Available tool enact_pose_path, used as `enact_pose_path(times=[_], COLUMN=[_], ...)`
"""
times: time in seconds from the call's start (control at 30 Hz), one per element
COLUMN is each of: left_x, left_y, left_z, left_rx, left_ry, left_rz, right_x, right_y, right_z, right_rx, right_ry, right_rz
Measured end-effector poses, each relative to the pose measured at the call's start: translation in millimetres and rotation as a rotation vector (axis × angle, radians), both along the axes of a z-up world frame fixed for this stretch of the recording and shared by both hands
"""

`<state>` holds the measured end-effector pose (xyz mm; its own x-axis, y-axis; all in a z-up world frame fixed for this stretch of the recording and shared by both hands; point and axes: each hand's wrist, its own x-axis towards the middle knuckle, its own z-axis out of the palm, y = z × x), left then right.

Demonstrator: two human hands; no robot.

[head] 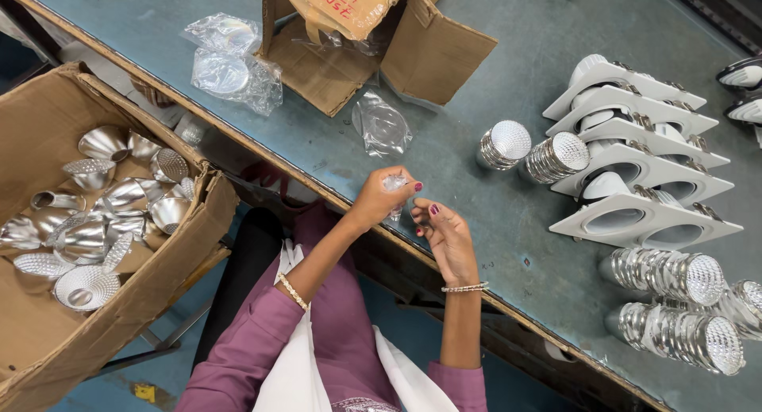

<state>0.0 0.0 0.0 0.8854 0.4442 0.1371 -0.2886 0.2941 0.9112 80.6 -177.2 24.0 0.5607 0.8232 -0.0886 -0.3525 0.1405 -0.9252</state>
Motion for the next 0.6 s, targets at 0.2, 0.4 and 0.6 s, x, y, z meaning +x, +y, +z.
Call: enact_pose_path(times=[0.2,0.4,0.6], left_x=[-2.5,-2.4,-1.2], left_y=[-0.3,-2.6,0.0], left_z=[5.4,4.5,1.4], left_rx=[-0.064,0.003,0.027], left_ry=[0.003,0.022,0.033], left_rz=[0.001,0.012,0.007], right_x=[-0.3,-9.9,-10.6], right_y=[2.5,16.4,30.0], right_z=[-6.2,1.6,5.3], right_rx=[-0.032,-0.086,-0.086], right_ry=[-0.001,-0.077,-0.108], right_rz=[-0.075,-0.264,-0.285])
